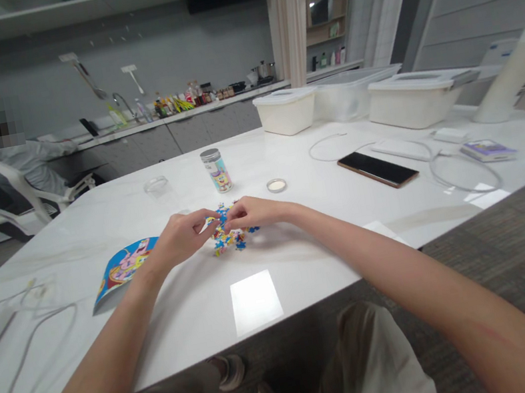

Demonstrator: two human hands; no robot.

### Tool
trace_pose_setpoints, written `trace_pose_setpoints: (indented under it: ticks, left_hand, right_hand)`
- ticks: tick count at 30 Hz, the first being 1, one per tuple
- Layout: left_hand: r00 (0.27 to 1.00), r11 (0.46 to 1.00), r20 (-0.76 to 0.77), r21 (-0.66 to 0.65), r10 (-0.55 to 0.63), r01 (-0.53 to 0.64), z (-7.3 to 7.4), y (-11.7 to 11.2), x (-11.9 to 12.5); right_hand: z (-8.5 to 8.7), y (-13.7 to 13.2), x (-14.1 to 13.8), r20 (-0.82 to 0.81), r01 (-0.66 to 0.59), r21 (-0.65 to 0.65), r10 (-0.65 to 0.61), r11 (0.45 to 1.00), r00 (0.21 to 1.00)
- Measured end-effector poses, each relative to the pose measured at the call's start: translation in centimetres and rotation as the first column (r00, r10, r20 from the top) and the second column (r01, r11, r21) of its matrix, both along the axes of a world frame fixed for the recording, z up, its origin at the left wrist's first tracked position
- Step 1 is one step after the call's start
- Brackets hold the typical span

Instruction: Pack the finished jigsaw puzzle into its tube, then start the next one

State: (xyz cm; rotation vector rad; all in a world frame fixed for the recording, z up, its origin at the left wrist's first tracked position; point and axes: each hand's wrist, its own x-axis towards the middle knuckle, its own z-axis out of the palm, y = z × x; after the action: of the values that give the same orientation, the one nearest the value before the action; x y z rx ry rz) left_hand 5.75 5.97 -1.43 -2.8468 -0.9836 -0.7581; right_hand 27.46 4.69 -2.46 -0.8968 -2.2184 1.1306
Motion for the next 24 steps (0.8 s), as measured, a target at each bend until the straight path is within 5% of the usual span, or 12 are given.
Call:
trace_pose_setpoints:
  ticks: [10, 24]
  left_hand:
    - [0.999, 1.0, 0.031, -0.008, -0.022, 0.022, -0.09, 0.03, 0.0]
    - [1.0, 1.0, 0.025, -0.017, -0.016, 0.017, -0.01, -0.04, 0.08]
  right_hand:
    - [-0.69, 0.51, -0.11, -0.116, -0.027, -0.085, 0.017, 0.996, 0.993]
    - [-0.35, 0.23, -0.23, -0.075, -0.019, -0.065, 0.014, 0.998, 0.997]
